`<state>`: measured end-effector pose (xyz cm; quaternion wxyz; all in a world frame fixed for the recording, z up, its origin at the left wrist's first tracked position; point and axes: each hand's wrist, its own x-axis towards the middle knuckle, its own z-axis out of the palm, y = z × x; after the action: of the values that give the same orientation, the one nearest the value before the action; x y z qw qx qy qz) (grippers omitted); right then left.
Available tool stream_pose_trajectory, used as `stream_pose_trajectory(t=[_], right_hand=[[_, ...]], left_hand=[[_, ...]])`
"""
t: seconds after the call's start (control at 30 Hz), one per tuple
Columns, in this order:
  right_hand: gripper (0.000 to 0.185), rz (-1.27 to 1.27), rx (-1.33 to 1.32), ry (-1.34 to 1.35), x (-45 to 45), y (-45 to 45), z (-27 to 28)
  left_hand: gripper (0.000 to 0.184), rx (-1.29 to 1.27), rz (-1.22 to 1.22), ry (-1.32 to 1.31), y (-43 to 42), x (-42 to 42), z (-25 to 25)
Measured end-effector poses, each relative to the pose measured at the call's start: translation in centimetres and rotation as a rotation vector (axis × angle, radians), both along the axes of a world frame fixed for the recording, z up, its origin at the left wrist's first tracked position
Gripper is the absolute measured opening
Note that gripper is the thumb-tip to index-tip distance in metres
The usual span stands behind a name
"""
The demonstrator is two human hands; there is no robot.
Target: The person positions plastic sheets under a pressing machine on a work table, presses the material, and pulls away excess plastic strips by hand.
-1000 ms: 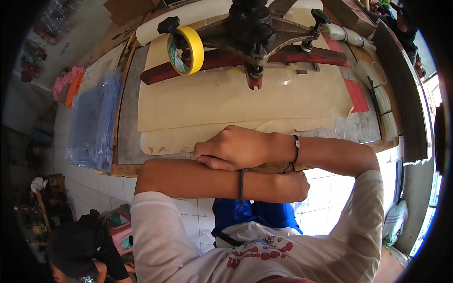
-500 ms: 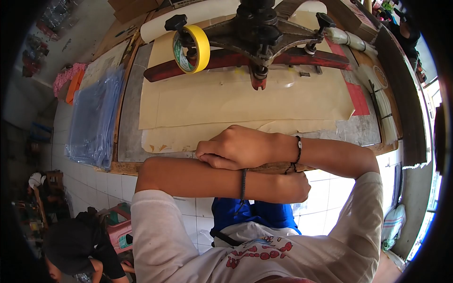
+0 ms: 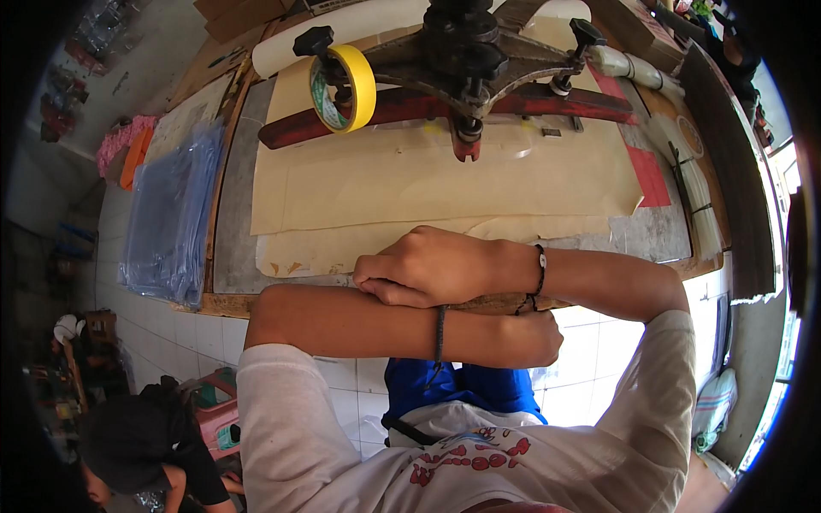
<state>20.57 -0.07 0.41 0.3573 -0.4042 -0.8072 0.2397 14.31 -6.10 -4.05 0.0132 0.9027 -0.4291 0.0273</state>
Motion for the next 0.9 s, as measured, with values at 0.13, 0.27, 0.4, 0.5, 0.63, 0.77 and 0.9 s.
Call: stream_pose_trajectory(t=[0.13, 0.27, 0.4, 0.5, 0.63, 0.77, 0.9], right_hand=[[0.01, 0.002, -0.001, -0.001, 0.03, 0.01, 0.02], [0.01, -0.005, 0.007, 0.002, 0.0, 0.01, 0.02], [0.01, 0.001, 0.011, 0.005, 0.02, 0.0, 0.05], [0.01, -0.001, 0.016, -0.001, 0.03, 0.02, 0.02], [0.01, -0.006, 0.023, -0.007, -0.03, 0.0, -0.06], [0.01, -0.008, 0.021, -0.002, -0.03, -0.04, 0.04], [0.01, -0.002, 0.015, -0.002, 0.03, -0.02, 0.02]], left_hand=[[0.004, -0.045, 0.02, -0.06, -0.05, -0.11, -0.37], [0.005, -0.059, -0.001, -0.054, 0.15, 0.06, -0.08], [0.005, -0.049, -0.005, -0.03, 0.32, 0.12, 0.46], [0.005, -0.064, -0.014, 0.005, 0.22, 0.28, 0.38], [0.005, -0.002, -0.024, 0.057, -0.09, 0.48, 0.48], [0.006, -0.018, -0.03, 0.049, -0.22, 0.49, -0.26], [0.007, -0.01, -0.018, 0.066, -0.19, 0.57, 0.07]])
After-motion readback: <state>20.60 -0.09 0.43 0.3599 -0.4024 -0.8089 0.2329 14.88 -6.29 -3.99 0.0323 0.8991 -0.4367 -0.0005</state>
